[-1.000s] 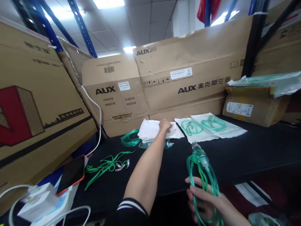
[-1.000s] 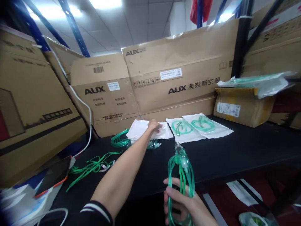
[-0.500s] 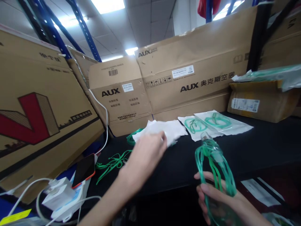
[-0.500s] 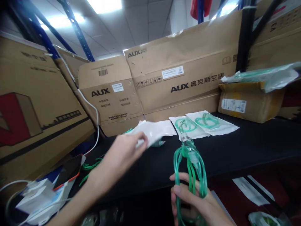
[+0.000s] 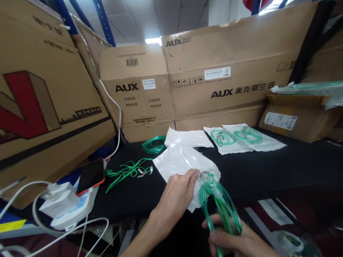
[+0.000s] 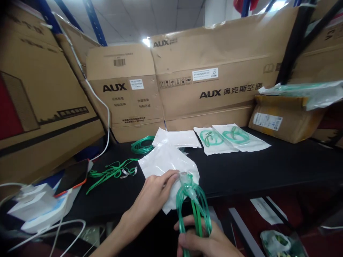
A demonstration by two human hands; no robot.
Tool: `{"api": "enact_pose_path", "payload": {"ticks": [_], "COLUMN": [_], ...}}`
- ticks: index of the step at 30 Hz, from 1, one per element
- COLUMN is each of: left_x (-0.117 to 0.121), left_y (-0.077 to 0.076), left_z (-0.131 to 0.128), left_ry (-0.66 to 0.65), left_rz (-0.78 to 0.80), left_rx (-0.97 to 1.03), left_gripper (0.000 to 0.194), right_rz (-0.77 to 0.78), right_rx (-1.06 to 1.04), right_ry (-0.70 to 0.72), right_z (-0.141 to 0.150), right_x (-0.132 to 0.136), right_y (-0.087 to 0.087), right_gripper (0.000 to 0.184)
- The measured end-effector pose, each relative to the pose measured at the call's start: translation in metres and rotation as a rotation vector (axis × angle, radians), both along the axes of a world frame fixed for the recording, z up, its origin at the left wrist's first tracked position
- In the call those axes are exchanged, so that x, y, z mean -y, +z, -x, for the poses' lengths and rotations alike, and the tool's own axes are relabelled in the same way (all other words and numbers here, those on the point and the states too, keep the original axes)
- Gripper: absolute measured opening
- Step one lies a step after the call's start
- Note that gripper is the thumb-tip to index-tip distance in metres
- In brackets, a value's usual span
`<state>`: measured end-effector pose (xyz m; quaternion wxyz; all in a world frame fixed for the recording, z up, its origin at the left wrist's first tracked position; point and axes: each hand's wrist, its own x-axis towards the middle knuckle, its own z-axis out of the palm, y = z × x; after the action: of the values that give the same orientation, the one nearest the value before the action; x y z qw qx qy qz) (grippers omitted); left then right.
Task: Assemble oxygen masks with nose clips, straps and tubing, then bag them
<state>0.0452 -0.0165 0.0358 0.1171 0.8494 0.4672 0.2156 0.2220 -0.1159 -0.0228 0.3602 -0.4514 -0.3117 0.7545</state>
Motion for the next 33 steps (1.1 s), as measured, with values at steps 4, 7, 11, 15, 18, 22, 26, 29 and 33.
{"api": "enact_pose_path", "payload": {"ticks": [4, 7, 11, 15, 18, 22, 26, 29, 33], "left_x": [0.001, 0.003, 0.004, 0.000, -0.003, -0.003, 0.000, 0.003, 0.007], "left_y": [-0.009, -0.013, -0.016, -0.017, -0.017, -0.017, -0.014, -0.008, -0.001], "left_z": [-0.002, -0.004, -0.002, 0.006, 0.011, 0.012, 0.009, 0.010, 0.010], "left_ry": [0.028, 0.041, 0.021, -0.116, -0.227, -0.349, -0.435, -0.377, -0.321], "left_rz": [-0.093, -0.201, -0.353, -0.445, -0.458, -0.431, -0.287, -0.156, -0.051], "left_rx": [0.081, 0.122, 0.130, 0.084, 0.067, 0.098, 0.226, 0.334, 0.416], "left_gripper": [0.030, 0.030, 0.032, 0.034, 0.034, 0.034, 0.031, 0.027, 0.023], "right_rz": [-0.007, 0.012, 0.069, 0.179, 0.225, 0.229, 0.191, 0.103, 0.008], "right_rx": [-0.028, -0.022, 0.058, 0.156, 0.096, 0.052, 0.064, -0.016, -0.039], "right_ry": [0.077, 0.081, 0.071, 0.052, 0.084, 0.183, 0.217, 0.251, 0.294], "right_z": [0.000, -0.002, 0.001, 0.001, -0.002, -0.002, -0.003, -0.012, -0.017], "right_x": [-0.009, -0.010, -0.007, -0.004, -0.007, -0.012, -0.017, -0.026, -0.042], "right_y": [-0.019, -0.018, 0.002, 0.019, 0.026, 0.036, 0.044, 0.045, 0.044], "right_gripper": [0.052, 0.045, 0.026, 0.022, 0.020, 0.019, 0.019, 0.024, 0.013]}}
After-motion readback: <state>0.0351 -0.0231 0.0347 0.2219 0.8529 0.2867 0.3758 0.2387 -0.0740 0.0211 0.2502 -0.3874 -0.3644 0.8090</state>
